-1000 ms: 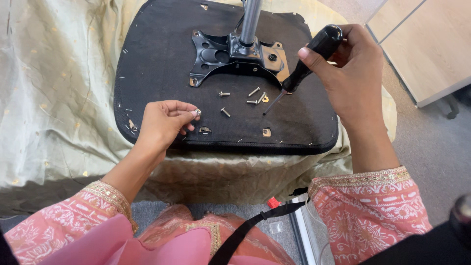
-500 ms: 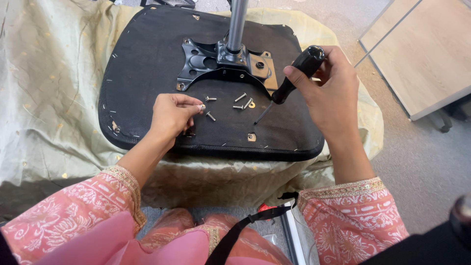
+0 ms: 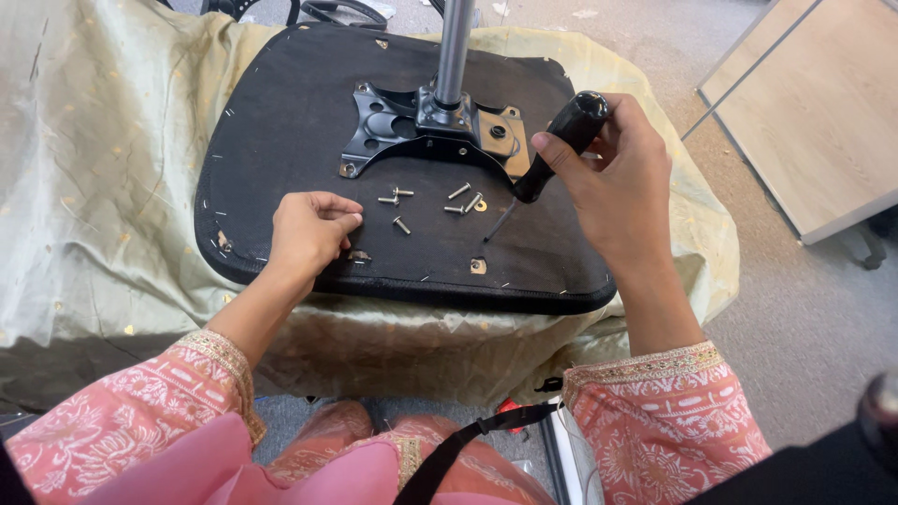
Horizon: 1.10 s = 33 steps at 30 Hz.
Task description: The person uses a screwdriver to fasten screws into the underside of an office chair seat, securing the metal mounting bracket to the seat. They pick up screws and washers, align them with the holes, and tighten them.
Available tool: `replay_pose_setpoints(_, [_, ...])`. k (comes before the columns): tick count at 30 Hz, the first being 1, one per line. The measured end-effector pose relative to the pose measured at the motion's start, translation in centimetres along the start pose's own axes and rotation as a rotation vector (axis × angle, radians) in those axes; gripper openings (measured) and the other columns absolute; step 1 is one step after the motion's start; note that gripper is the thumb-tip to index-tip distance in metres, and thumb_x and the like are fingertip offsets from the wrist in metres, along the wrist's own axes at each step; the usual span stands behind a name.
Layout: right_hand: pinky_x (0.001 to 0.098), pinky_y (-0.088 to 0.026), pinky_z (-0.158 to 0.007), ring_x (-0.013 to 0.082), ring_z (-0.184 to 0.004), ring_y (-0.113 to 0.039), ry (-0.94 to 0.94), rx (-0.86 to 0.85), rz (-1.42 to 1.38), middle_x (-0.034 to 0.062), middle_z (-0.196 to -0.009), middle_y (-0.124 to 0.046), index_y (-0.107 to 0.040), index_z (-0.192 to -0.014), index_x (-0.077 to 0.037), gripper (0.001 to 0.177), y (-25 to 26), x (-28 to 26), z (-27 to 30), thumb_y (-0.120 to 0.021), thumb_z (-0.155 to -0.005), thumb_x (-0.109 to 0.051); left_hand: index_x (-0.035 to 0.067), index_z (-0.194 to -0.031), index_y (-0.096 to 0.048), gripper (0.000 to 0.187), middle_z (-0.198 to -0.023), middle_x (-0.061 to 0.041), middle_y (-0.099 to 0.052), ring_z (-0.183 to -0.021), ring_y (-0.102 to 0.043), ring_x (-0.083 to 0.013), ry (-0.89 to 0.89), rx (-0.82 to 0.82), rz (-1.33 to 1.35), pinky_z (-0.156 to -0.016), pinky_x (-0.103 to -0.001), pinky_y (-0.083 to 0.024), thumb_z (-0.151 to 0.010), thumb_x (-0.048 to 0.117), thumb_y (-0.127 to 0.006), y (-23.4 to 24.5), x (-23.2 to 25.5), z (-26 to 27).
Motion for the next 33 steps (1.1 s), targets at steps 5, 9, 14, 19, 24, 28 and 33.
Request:
replay_pose_setpoints(5, [0.0243, -0.058, -0.079, 0.0078, -0.09, -0.068, 0.015, 0.003, 0.039, 0.002, -0.096, -0.07, -0.06, -0.111, 0.0, 0.03, -0.1, 0.1, -0.2, -0.083, -0.094, -0.01, 0.001, -0.096, -0.079, 0.013, -0.078, -0.005, -0.076, -0.057, -0.06, -0.0093, -0.037, -0.023, -0.011, -0.054, -0.025, -0.05, -0.085, 0.006, -0.077, -0.5, 0.6, 0.3])
replay_pose_setpoints(9, [0.0233, -0.058, -0.078, 0.007, -0.089, -0.067, 0.036, 0.006, 0.036, 0.0022, -0.095, -0.071, -0.059, -0.109, -0.001, 0.03, -0.3, 0.3, -0.6, -0.083, -0.095, -0.011, 0.002, -0.096, -0.079, 0.013, -0.079, -0.005, -0.076, -0.059, -0.063, -0.0095, -0.035, -0.057, -0.036, -0.054, -0.026, -0.05, -0.085, 0.009, -0.077, -1.1, 1.5, 0.2])
replay_pose_setpoints(14, [0.0217, -0.05, -0.062, 0.006, -0.073, -0.061, -0.053, 0.081, 0.14, 0.0021, -0.083, -0.069, -0.054, -0.099, -0.004, 0.038, 0.7, 1.3, -1.1, -0.087, -0.09, -0.018, 0.003, -0.095, -0.08, 0.013, -0.081, -0.005, -0.078, -0.062, -0.066, -0.0098, -0.114, -0.066, -0.066, -0.059, -0.025, -0.052, -0.085, 0.011, -0.078, -1.6, 3.5, 0.5])
replay_pose_setpoints(19, [0.0206, -0.05, -0.059, 0.0039, -0.069, -0.059, -0.112, 0.132, 0.162, 0.0025, -0.079, -0.069, -0.049, -0.094, -0.006, 0.047, 1.6, 2.1, -1.0, -0.091, -0.086, -0.026, 0.002, -0.1, -0.079, 0.018, -0.083, -0.005, -0.078, -0.068, -0.07, -0.008, -0.382, -0.021, -0.063, -0.063, -0.024, -0.055, -0.086, 0.014, -0.078, -1.5, 8.9, 0.8])
replay_pose_setpoints(24, [0.0207, -0.05, -0.059, 0.0028, -0.069, -0.059, -0.125, 0.168, 0.124, 0.0018, -0.08, -0.069, -0.048, -0.094, -0.006, 0.048, 1.8, 2.6, -0.8, -0.091, -0.084, -0.027, 0.005, -0.119, -0.075, 0.026, -0.095, -0.006, -0.078, -0.075, -0.069, -0.0087, -0.76, -0.169, -0.13, -0.068, -0.025, -0.055, -0.095, 0.015, -0.071, -2.1, 17.7, 1.4])
replay_pose_setpoints(28, [0.022, -0.049, -0.057, 0.004, -0.066, -0.057, -0.154, 0.179, 0.116, 0.0023, -0.077, -0.067, -0.048, -0.094, -0.006, 0.05, 1.9, 2.9, -0.9, -0.091, -0.082, -0.027, 0.008, -0.138, -0.061, 0.038, -0.115, -0.006, -0.072, -0.091, -0.068, -0.0078, -1.113, -0.417, -0.085, -0.079, -0.025, -0.057, -0.101, 0.016, -0.064, -3.4, 24.5, 3.7])
replay_pose_setpoints(33, [0.024, -0.05, -0.057, 0.006, -0.065, -0.06, -0.16, 0.173, 0.185, 0.0032, -0.076, -0.07, -0.048, -0.093, -0.006, 0.05, 1.6, 2.5, -0.8, -0.09, -0.083, -0.03, 0.002, -0.106, -0.072, 0.035, -0.084, -0.009, -0.071, -0.07, -0.064, -0.0156, -1.099, -0.246, -0.52, -0.061, -0.035, -0.049, -0.104, 0.036, -0.063, -5.0, 29.6, 2.4])
Point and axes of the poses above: each hand's wrist, its own z-axis away from the middle knuckle, its own y-axis out of the back of the hand, x = y × z, the point moved 7 cm from there along -z, towards the middle knuckle
